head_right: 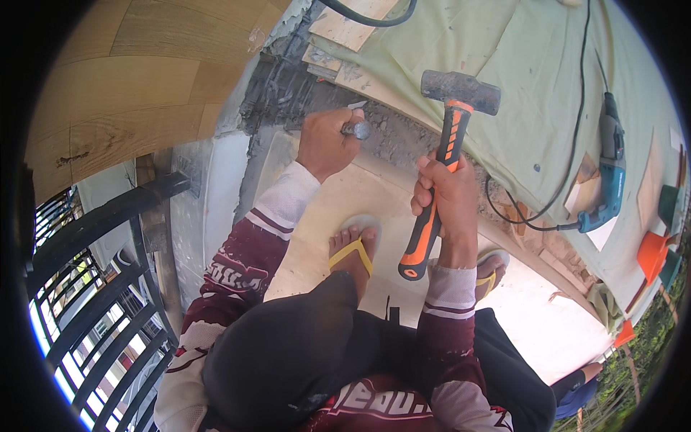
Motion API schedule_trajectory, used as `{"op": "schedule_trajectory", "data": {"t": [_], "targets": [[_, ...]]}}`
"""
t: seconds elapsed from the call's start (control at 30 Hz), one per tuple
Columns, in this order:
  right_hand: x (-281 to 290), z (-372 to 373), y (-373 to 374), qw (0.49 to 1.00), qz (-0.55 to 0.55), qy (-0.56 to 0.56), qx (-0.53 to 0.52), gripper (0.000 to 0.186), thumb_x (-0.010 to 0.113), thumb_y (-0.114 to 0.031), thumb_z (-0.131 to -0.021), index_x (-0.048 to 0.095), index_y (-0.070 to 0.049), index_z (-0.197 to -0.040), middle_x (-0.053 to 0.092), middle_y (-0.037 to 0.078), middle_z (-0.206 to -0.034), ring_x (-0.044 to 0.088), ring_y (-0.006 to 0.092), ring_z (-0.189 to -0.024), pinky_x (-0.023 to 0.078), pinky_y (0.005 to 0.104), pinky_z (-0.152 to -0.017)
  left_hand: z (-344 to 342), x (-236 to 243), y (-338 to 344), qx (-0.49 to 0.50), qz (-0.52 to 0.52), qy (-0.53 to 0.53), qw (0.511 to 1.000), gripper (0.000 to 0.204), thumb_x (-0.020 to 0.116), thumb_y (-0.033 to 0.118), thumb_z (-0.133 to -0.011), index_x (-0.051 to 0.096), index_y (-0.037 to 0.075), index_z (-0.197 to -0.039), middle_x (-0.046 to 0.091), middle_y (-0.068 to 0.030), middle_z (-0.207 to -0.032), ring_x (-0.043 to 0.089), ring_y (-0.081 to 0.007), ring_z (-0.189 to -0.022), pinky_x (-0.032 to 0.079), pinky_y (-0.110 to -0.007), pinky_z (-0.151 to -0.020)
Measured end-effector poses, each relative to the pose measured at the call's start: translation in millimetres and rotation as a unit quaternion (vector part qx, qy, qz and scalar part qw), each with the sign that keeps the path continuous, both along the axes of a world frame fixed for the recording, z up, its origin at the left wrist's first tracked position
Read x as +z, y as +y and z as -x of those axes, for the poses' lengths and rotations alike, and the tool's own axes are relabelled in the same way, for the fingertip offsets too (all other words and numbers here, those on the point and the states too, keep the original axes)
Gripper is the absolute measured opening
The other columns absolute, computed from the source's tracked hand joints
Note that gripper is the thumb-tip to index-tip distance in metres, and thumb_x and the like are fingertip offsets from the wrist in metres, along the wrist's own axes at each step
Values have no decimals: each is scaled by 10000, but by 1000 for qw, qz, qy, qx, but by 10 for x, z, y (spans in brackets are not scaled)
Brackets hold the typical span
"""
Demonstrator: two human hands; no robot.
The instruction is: The person uses a hammer and chisel to chip away at the edge of a tiled floor, likely to remove excess material or adjust the fit of the tiles. The person repeatedly strikes the chisel with the hammer along the tile edge.
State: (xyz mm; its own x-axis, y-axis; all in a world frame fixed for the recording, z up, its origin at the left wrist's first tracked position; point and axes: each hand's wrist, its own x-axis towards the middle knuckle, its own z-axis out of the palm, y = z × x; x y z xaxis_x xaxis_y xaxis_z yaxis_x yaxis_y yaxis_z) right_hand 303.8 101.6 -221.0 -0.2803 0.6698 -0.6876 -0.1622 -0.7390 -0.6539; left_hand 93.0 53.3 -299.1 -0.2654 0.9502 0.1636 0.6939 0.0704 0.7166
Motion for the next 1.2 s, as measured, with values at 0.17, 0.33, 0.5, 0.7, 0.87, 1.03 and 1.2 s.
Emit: {"op": "schedule_trajectory", "data": {"t": [0.17, 0.33, 0.5, 0.7, 0.87, 1.03, 1.2], "targets": [[-22, -63, 19, 1000, 10, 11, -1, 173, 647, -61, -868, 474, -69, -879, 476, 14, -625, 479, 94, -423, 432, 269, -346, 203, -300, 89, 56, 84, -11, 995, 95, 670, 127, -818, 665, 47, -768, 666, -172, -722, 628, -396, -674, 503, -454, -634], [-92, -121, 80, 1000, 14, 4, -2, 184, 649, -65, -869, 466, -75, -876, 478, 8, -631, 479, 91, -424, 432, 268, -344, -223, -149, 1, -30, -29, -5, 999, 216, 667, 125, -874, 597, 45, -686, 609, -147, -634, 597, -370, -602, 458, -437, -580], [-176, -134, 146, 998, 37, 7, -43, 184, 639, -61, -869, 457, -80, -881, 476, 8, -640, 470, 91, -422, 434, 265, -347, -248, -164, 26, -60, 49, 26, 997, 67, 708, 110, -730, 686, 77, -783, 703, -91, -740, 666, -324, -690, 527, -438, -687], [-211, -188, 181, 999, 26, 10, -35, 183, 633, -73, -873, 450, -80, -877, 468, 13, -638, 466, 91, -426, 430, 264, -352, 94, -320, 110, 0, 142, 70, 987, 39, 714, 104, -731, 703, 77, -756, 710, -102, -762, 679, -317, -728, 524, -436, -692], [-260, -176, 224, 998, 26, 12, -49, 178, 628, -72, -870, 450, -75, -874, 465, 15, -635, 460, 92, -422, 428, 265, -353, -111, -213, 17, -49, 37, 52, 997, 186, 678, 113, -852, 601, 42, -698, 606, -144, -641, 603, -363, -622, 458, -450, -609], [-254, -127, 262, 998, 23, 21, -48, 172, 624, -67, -868, 453, -74, -872, 465, 14, -633, 456, 93, -418, 424, 263, -351, 315, -380, 209, 96, 61, -14, 993, 335, 621, 176, -932, 540, 6, -656, 531, -202, -609, 517, -404, -545, 395, -441, -535], [-208, -58, 270, 999, 16, -6, -39, 163, 625, -66, -873, 462, -73, -873, 463, 12, -623, 458, 94, -416, 422, 263, -348, 69, -372, 31, -20, 72, 21, 997, 118, 698, 106, -805, 642, 61, -712, 679, -120, -712, 658, -349, -688, 496, -460, -653]]}}
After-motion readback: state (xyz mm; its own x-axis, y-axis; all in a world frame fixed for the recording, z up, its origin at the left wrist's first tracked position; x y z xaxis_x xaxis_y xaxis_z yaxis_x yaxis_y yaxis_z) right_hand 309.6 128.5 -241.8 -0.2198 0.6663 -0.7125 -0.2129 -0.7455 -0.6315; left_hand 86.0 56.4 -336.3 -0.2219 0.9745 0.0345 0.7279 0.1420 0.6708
